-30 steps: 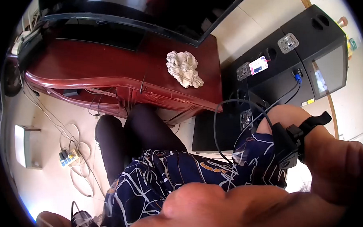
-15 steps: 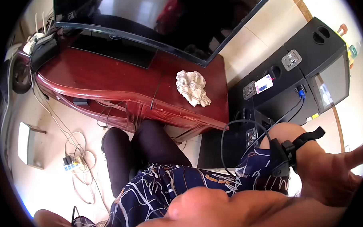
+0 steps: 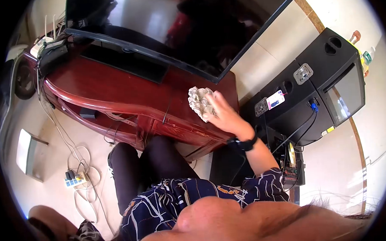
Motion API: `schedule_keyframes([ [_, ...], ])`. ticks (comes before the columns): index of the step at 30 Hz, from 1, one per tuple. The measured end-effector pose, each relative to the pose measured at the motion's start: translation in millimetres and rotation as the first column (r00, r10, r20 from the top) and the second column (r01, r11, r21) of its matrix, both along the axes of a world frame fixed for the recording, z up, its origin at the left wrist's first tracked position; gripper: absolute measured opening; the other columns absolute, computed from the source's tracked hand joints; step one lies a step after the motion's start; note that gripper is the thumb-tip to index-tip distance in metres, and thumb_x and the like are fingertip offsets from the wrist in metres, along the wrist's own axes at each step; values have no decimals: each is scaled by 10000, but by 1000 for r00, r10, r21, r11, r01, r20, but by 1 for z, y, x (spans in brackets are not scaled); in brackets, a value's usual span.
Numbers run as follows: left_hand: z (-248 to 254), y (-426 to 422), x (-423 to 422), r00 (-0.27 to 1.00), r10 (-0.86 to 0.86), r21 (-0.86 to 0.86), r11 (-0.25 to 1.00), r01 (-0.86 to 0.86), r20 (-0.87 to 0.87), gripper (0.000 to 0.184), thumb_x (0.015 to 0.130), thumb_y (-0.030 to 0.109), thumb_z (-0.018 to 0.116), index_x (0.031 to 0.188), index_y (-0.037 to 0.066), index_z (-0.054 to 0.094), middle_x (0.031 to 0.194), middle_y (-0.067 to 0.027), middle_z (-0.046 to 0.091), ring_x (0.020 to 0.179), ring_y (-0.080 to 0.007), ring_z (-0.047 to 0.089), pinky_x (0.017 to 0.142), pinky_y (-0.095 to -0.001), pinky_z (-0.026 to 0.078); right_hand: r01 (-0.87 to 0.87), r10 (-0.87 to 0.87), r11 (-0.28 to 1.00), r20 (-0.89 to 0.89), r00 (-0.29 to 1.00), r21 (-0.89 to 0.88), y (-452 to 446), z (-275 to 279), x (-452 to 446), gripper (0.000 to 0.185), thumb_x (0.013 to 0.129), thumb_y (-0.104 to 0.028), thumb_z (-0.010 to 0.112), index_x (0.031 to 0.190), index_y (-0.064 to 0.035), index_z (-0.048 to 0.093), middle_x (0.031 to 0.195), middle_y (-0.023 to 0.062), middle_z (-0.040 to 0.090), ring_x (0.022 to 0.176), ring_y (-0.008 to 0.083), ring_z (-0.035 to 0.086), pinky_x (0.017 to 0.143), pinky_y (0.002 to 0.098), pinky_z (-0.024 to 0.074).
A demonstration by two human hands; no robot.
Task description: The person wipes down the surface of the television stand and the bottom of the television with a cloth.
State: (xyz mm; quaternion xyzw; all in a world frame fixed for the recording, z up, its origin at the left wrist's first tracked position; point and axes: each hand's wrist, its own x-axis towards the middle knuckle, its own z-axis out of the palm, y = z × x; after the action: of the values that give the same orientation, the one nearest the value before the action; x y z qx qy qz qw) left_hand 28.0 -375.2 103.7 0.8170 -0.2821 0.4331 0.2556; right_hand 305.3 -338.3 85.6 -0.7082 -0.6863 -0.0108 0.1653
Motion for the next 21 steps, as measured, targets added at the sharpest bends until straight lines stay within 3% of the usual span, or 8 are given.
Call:
schedule_keyframes([
  [2, -6, 23, -16, 993, 116, -20, 993, -116, 26, 721, 931, 610, 329, 1398, 68, 418, 1402, -242, 417, 1348, -411, 318, 1108, -571, 209, 212, -170, 948, 186, 968, -237, 20, -46, 1, 668, 855, -426, 612, 1423, -195, 347, 1456, 251, 210, 1294, 455, 332, 963, 630, 364],
  [4, -11, 48, -38, 959, 274, -36, 961, -272, 71, 722, 931, 613, 329, 1399, 70, 417, 1404, -242, 415, 1350, -412, 316, 1109, -573, 207, 184, -190, 982, 214, 958, 49, 30, -97, 16, 657, 845, -457, 612, 1409, -235, 358, 1453, 245, 193, 1307, 483, 284, 917, 704, 345],
  [6, -14, 74, -64, 884, 444, -47, 896, -442, 144, 724, 930, 615, 329, 1400, 71, 416, 1406, -242, 413, 1352, -413, 313, 1110, -575, 204, 233, -248, 968, 225, 942, 91, 31, -98, 15, 566, 868, -437, 593, 1359, -207, 430, 1437, 226, 235, 1296, 443, 326, 946, 638, 382],
  [8, -13, 92, -82, 793, 549, -64, 830, -554, 263, 726, 929, 617, 329, 1401, 73, 416, 1408, -242, 411, 1354, -414, 310, 1111, -576, 202, 51, -70, 982, 97, 993, 183, 24, -97, 33, 449, 892, -405, 572, 1287, -198, 515, 1421, 206, 294, 1268, 415, 383, 951, 552, 431],
  [9, -14, 100, -90, 748, 577, -74, 805, -589, 328, 727, 929, 619, 329, 1402, 74, 415, 1409, -242, 410, 1355, -415, 309, 1111, -577, 201, 127, -134, 984, 53, 990, 128, 20, -86, 28, 364, 899, -363, 573, 1225, -200, 571, 1388, 183, 360, 1231, 394, 438, 924, 489, 472],
  [12, -19, 118, -107, 584, 587, -104, 750, -653, 561, 730, 928, 622, 329, 1404, 76, 414, 1413, -243, 407, 1358, -416, 305, 1112, -580, 198, 227, -228, 974, 36, 973, 24, 20, -75, 22, 430, 874, -347, 612, 1249, -158, 525, 1379, 162, 384, 1223, 397, 449, 945, 485, 460],
  [15, -26, 130, -116, 401, 532, -145, 717, -682, 746, 732, 927, 626, 329, 1406, 78, 413, 1416, -243, 404, 1362, -418, 300, 1114, -583, 194, 319, -324, 945, 69, 944, 72, 27, -77, 19, 648, 771, -345, 706, 1345, -240, 427, 1315, 136, 415, 1145, 398, 488, 888, 524, 486],
  [21, -41, 151, -126, 155, 451, -202, 647, -735, 879, 738, 925, 633, 329, 1409, 83, 410, 1422, -243, 398, 1368, -421, 292, 1116, -589, 187, 351, -351, 936, 12, 936, 0, 38, -66, 25, 745, 755, -296, 707, 1417, -252, 367, 1300, 153, 420, 1109, 417, 497, 906, 492, 484],
])
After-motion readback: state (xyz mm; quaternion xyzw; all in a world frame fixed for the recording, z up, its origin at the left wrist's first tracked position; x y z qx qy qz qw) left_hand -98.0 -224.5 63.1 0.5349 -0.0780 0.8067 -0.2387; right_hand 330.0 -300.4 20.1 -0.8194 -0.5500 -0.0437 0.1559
